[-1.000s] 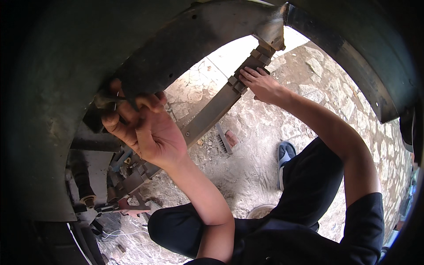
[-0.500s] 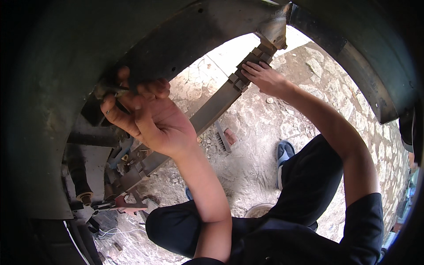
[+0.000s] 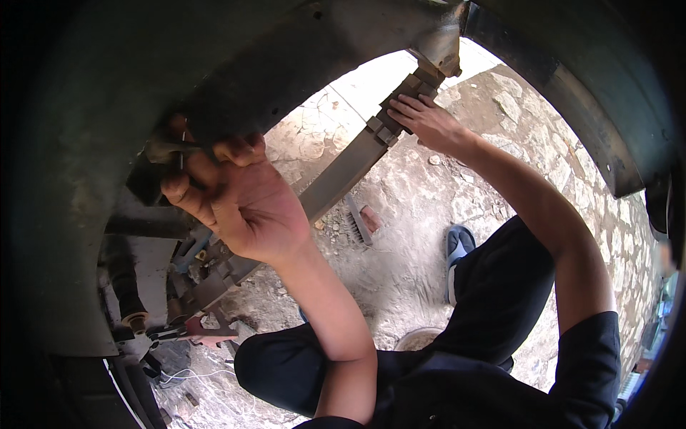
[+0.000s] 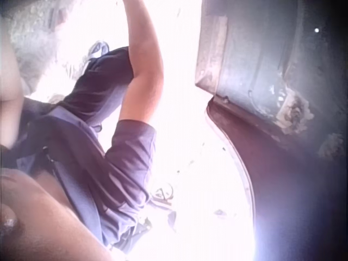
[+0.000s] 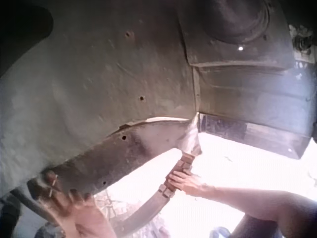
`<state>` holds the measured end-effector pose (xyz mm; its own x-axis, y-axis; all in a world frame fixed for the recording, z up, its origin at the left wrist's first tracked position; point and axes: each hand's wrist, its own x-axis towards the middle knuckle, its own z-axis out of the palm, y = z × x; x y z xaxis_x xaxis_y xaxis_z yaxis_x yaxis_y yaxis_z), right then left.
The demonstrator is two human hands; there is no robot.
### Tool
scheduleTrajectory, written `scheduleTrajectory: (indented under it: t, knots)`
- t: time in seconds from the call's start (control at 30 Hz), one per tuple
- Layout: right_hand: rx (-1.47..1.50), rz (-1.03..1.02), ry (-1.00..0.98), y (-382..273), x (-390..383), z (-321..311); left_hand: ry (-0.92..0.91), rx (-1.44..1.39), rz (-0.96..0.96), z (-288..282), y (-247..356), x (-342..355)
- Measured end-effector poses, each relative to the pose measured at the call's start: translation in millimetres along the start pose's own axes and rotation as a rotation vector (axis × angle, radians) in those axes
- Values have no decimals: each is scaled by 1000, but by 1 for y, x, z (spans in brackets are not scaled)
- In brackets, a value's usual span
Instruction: The person sits under a vehicle and uses a metal bar to scrape a section of the undercarriage, then uses a small metal tool to work on a bolt or fastener in the same area.
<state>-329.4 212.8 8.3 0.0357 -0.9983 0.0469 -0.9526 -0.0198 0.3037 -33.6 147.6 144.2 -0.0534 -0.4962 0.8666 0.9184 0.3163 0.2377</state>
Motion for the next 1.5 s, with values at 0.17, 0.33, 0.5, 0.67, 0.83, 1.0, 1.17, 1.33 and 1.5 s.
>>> scheduleTrajectory:
  t: [0.17,0.33,0.5,0.67,0.83,1.0,1.17,1.33,1.5]
  knots:
    - [128,-5,-187,-26,0,-26,-42,52,-18,-5,2,-3]
    - [52,1,-121,-12,1,-19,-83,134,5,-7,2,-2]
    - [210,-55,-193,-22,2,-24,-127,152,0,-13,5,-1]
    - [30,48,-118,-23,1,-17,-70,164,-13,-5,8,1]
    - [115,9,-194,-19,5,-21,-72,156,-46,-6,11,1]
    - [138,28,-218,-27,4,-30,-96,140,-40,-11,12,2]
    - [37,5,-69,-11,1,-8,-77,113,-53,-12,11,0]
    - [153,-64,-77,-15,1,-13,-80,75,-42,-12,7,1]
    - [1,-9,-1,-7,3,4,-57,75,-29,-9,6,2]
